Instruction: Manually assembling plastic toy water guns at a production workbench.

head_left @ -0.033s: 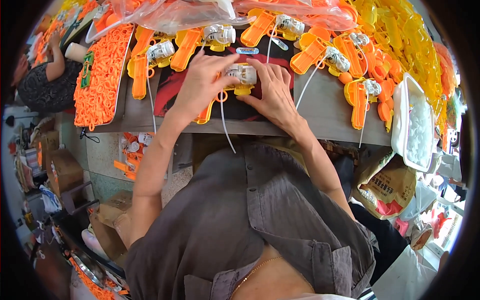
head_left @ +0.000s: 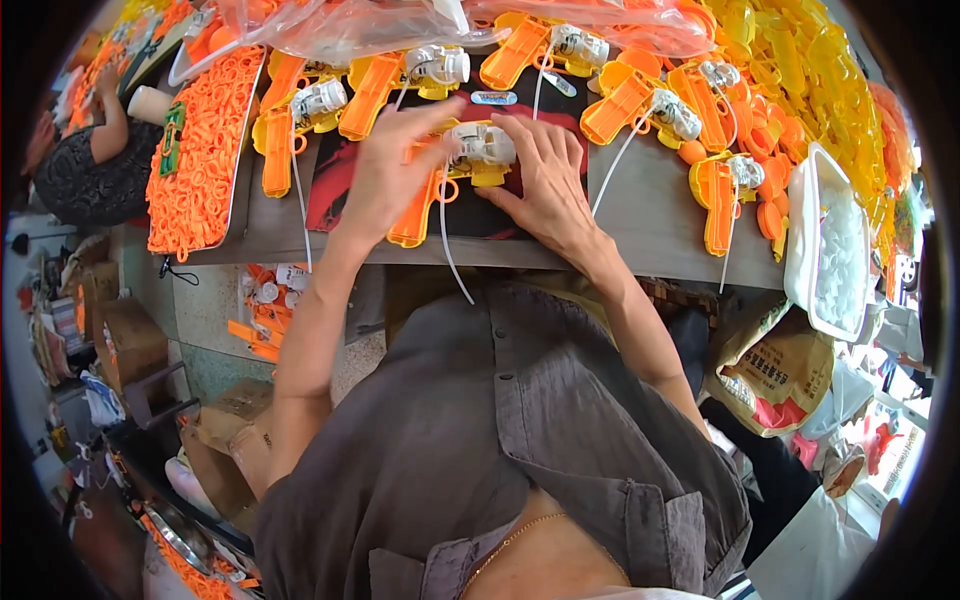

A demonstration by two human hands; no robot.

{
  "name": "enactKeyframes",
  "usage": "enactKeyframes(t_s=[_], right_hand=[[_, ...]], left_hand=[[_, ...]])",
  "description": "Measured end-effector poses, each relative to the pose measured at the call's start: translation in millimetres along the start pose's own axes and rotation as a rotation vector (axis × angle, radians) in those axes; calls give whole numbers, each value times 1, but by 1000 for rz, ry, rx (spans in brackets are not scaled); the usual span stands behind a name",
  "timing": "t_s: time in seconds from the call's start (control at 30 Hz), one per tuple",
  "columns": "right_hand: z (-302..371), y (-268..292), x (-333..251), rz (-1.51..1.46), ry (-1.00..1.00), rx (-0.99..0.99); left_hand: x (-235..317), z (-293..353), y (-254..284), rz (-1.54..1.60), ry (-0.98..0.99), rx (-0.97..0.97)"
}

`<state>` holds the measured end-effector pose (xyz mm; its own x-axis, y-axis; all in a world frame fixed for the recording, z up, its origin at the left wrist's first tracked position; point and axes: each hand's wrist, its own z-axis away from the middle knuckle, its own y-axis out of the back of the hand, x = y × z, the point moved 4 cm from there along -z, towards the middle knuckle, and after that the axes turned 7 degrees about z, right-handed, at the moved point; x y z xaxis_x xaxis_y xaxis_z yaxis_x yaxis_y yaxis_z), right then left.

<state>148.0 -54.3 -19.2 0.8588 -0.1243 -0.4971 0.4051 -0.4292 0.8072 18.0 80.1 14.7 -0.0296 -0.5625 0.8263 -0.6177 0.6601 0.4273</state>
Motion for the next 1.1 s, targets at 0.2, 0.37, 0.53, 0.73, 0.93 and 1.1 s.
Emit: enactKeyframes(t_s=[0.2, 0.37, 0.53, 0.73, 0.93, 1.1], right_hand=[[0, 1, -7, 109, 179, 40], [2, 0, -8, 125, 157, 47], [0, -3, -13, 141, 141, 89], [-4, 9, -14, 13, 113, 60], [-4, -9, -13, 10, 31, 210], [5, -11, -19, 52, 59, 313]], left_hand=[[-10, 23, 7, -208, -22, 294], [10, 24, -17, -521, -88, 237], [19, 30, -30, -595, -119, 369], [18, 54, -58, -662, -74, 291], [27, 58, -44, -623, -53, 137], [28, 42, -22, -594, -186, 143]])
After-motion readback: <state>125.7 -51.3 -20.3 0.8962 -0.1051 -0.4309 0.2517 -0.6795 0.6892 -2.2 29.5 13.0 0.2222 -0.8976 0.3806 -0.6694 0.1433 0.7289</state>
